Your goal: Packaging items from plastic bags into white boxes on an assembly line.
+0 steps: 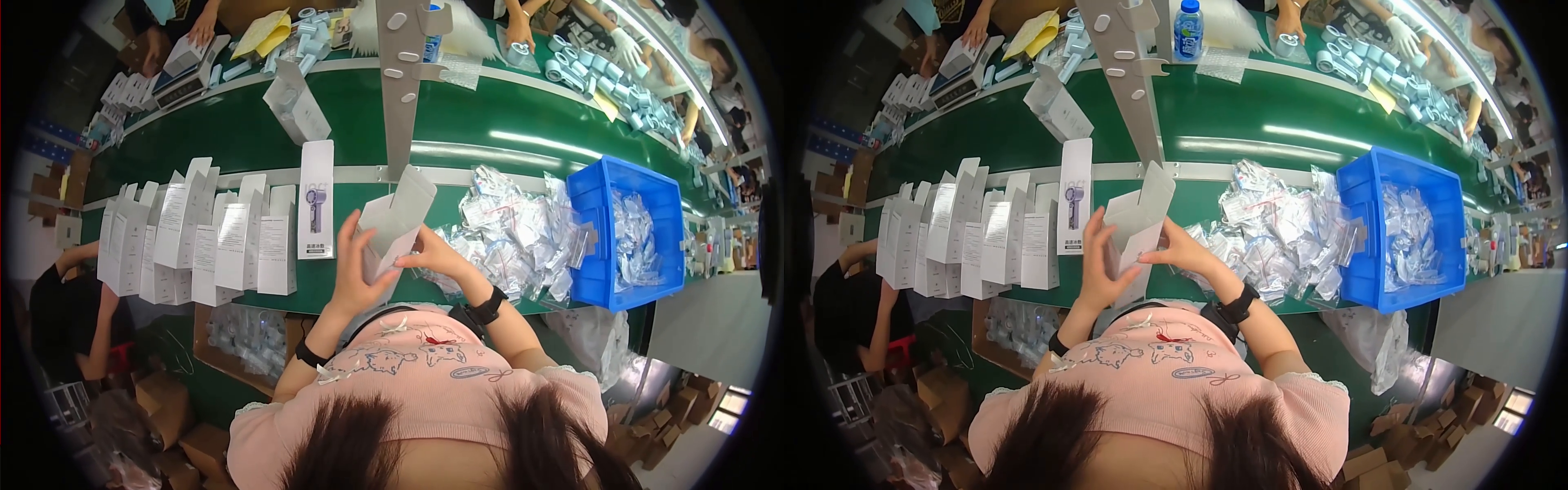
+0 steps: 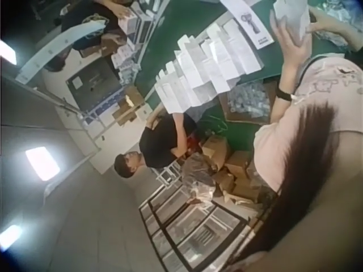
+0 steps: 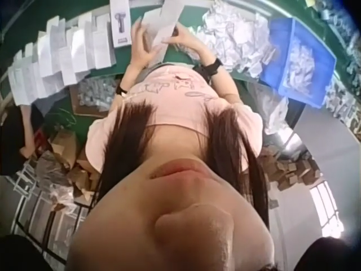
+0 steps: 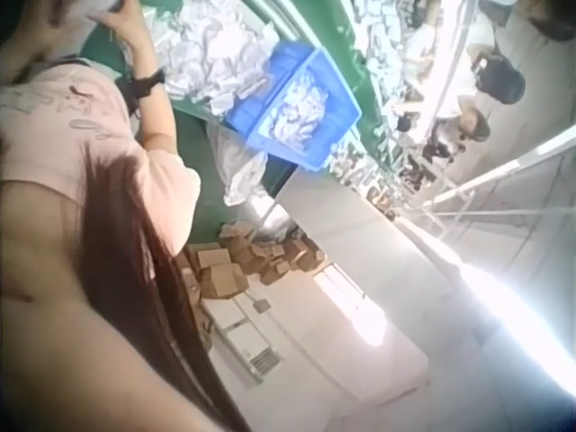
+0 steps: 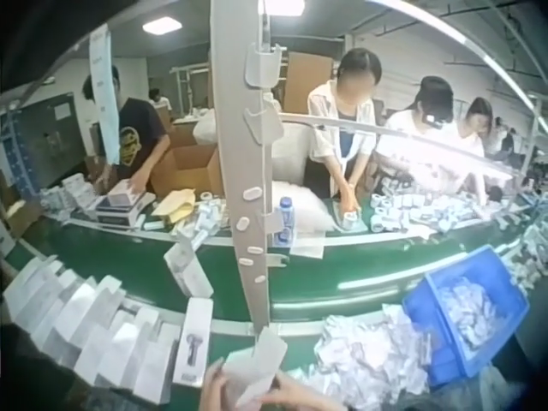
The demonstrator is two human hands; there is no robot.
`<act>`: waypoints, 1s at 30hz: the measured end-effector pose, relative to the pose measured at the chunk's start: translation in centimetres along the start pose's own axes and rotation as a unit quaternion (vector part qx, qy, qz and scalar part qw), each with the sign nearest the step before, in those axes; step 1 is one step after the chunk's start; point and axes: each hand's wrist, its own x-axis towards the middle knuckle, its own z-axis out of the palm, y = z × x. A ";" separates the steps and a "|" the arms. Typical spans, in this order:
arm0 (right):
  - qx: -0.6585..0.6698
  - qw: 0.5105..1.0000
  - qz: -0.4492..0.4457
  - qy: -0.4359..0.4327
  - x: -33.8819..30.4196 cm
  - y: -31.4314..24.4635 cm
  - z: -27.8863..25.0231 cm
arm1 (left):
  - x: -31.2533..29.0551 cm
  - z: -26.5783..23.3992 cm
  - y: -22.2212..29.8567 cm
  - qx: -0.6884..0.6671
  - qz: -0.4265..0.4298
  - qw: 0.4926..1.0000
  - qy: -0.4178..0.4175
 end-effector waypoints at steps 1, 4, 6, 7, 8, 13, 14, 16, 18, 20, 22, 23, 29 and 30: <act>0.007 1.000 0.002 0.004 0.0 -0.2 0.0 | 0.0 -0.2 -0.2 -0.093 -0.025 0.995 0.031; -0.005 1.000 0.004 0.019 -0.4 -0.8 0.0 | 0.3 -1.3 -2.6 -0.106 -0.044 0.992 0.059; -0.044 0.998 0.006 0.034 -0.8 -1.2 -0.1 | 0.9 -2.0 -4.9 0.056 -0.031 0.996 0.061; -0.042 0.999 0.007 0.034 -0.8 -1.2 -0.2 | 1.5 -2.1 -5.2 0.057 -0.032 0.996 0.060; -0.064 0.997 -0.008 0.048 -0.9 -1.3 -0.4 | 2.1 -2.2 -5.4 0.174 -0.055 0.982 0.041; -0.051 0.993 -0.031 0.101 -1.5 -1.1 -1.5 | 3.7 -2.5 -7.5 0.445 -0.211 0.867 -0.076; -0.022 0.993 -0.027 0.114 -1.9 -0.9 -1.7 | 3.3 -2.5 -7.9 0.463 -0.266 0.837 -0.116; 0.007 0.992 -0.026 0.123 -2.5 -1.3 -2.1 | 1.9 -2.6 -9.4 0.481 -0.246 0.834 -0.112; 0.056 0.988 -0.033 0.138 -2.6 -1.8 -2.2 | 0.6 -3.1 -10.9 0.513 -0.201 0.829 -0.093; 0.055 0.987 -0.038 0.147 -3.0 -1.7 -2.8 | -0.2 -3.0 -11.7 0.528 -0.192 0.822 -0.094; 0.048 0.985 -0.052 0.159 -3.8 -1.8 -3.7 | -0.9 -2.7 -12.0 0.559 -0.174 0.806 -0.085; 0.046 0.981 -0.057 0.178 -4.0 -2.0 -3.8 | -1.1 -2.7 -12.1 0.554 -0.158 0.812 -0.093; 0.096 0.978 -0.108 0.147 -4.3 -2.5 -3.0 | -0.4 -2.1 -10.7 0.601 -0.216 0.765 -0.089; 0.101 0.981 -0.116 0.121 -4.7 -2.5 -3.2 | -0.1 -2.0 -10.3 0.625 -0.246 0.733 -0.106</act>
